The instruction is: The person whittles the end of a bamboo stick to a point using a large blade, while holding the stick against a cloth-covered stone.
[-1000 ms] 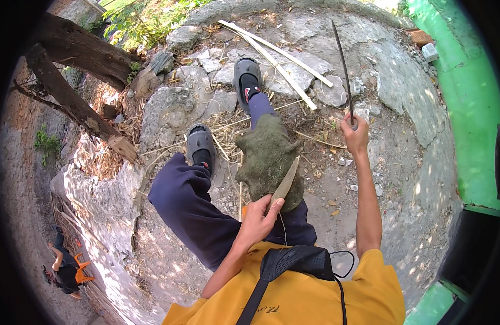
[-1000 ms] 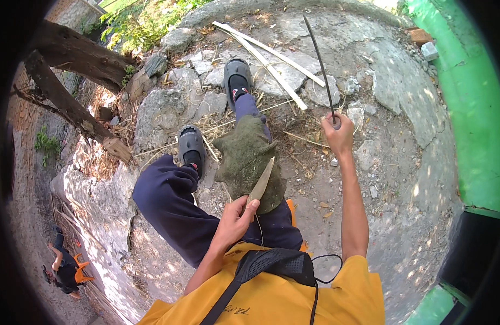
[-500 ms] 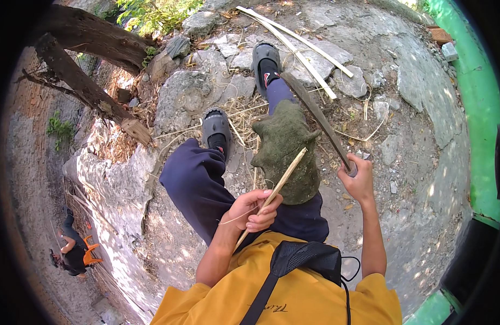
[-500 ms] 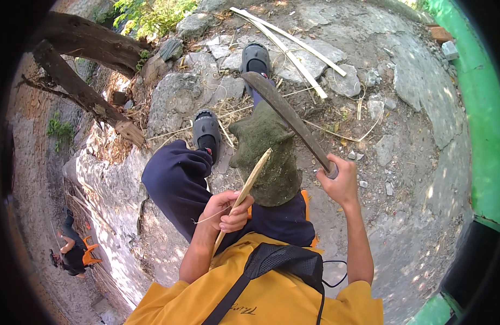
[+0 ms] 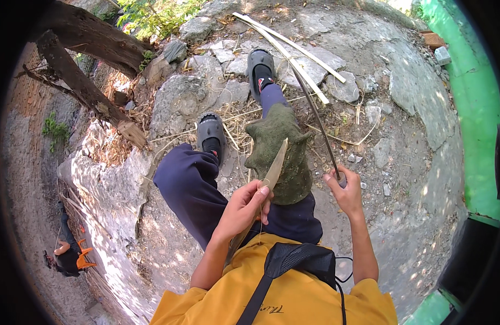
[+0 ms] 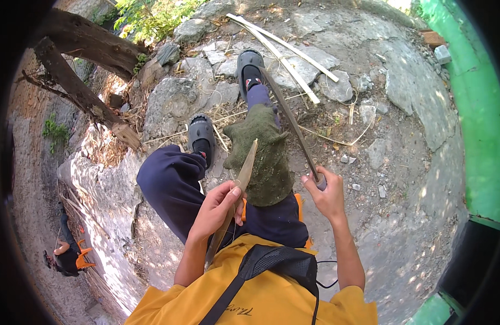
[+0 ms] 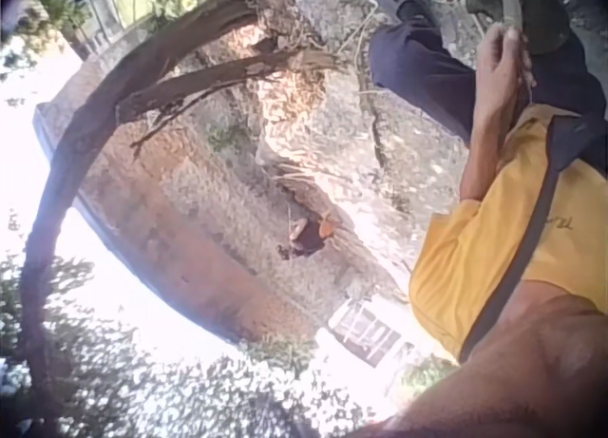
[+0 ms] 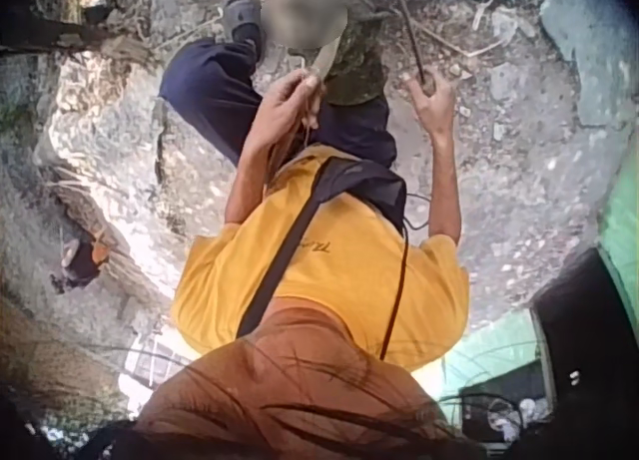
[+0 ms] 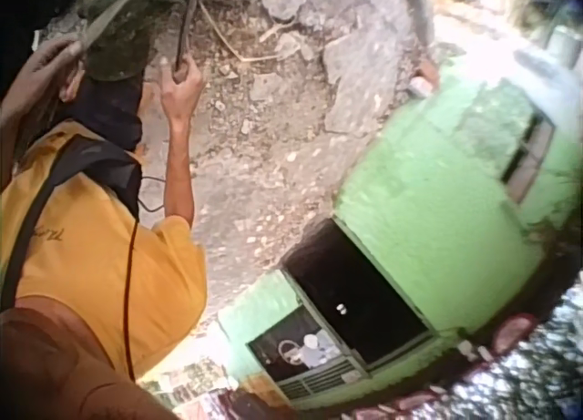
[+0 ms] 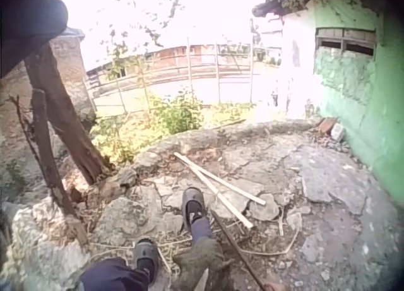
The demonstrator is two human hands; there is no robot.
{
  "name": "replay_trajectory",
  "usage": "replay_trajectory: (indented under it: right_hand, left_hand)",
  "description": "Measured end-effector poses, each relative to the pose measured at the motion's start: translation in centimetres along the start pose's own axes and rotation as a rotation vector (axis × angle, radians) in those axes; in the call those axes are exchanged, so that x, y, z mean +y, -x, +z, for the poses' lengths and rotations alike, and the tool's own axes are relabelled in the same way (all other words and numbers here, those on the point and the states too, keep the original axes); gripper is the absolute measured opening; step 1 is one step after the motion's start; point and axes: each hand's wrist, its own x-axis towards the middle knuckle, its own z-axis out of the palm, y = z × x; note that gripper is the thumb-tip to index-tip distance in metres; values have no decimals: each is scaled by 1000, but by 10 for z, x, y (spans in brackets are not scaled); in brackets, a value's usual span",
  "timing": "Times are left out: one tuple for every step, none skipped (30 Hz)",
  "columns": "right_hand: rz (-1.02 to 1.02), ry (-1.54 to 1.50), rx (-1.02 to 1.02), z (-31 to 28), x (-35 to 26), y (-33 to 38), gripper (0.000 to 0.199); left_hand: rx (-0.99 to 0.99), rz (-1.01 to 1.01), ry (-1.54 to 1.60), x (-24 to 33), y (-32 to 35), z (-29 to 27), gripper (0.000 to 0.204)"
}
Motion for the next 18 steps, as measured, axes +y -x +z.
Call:
replay_trajectory:
  right_hand:
    - [-3,7,-1,0,-2,1,28]
    - [5,-14,-8,1,-5,1,31]
    - [13,-36,-14,3,-7,1,34]
    - [11,-30,-12,5,-11,1,34]
    - [12,-52,-27,7,-15,-1,37]
    - [14,-75,-42,10,-19,-3,40]
    - [-27,-110,-26,14,-26,-5,42]
    - [-31,-105,-24,17,-31,-8,42]
    - [-42,-95,-31,19,-35,-12,41]
    - [-53,-85,-39,21,-38,-14,40]
    - [-93,-129,-43,24,-40,-17,39]
    - [-100,-128,-50,25,-41,-19,39]
    - [-96,-160,-36,26,-41,-20,39]
    - [-91,-193,-29,28,-43,-21,39]
    - [-100,-193,-49,29,-43,-22,39]
    - [-80,-208,-48,29,-43,-21,38]
    - [-62,-221,-46,29,-42,-22,37]
    - [-76,-218,-70,29,-40,-23,37]
  left_hand:
    - [70,33,-116,-3,-1,5,32]
    - [138,65,-231,-5,-2,9,30]
    - [158,118,-334,-4,-2,12,28]
    - [155,121,-329,-3,-3,14,28]
    - [162,146,-460,-3,-4,17,28]
    - [169,172,-592,-2,-6,19,29]
    - [170,174,-651,0,-6,20,30]
    - [169,179,-648,1,-6,21,30]
    - [155,162,-624,2,-6,21,30]
    - [144,144,-601,3,-6,21,30]
    - [120,119,-594,3,-4,19,31]
    - [129,124,-592,3,-5,18,31]
    - [137,179,-664,3,-6,17,31]
    - [152,231,-734,3,-5,16,31]
    - [173,233,-730,3,-4,15,31]
    - [231,290,-791,2,-3,14,28]
    - [290,350,-853,3,-3,12,26]
    - [317,354,-846,3,-2,9,26]
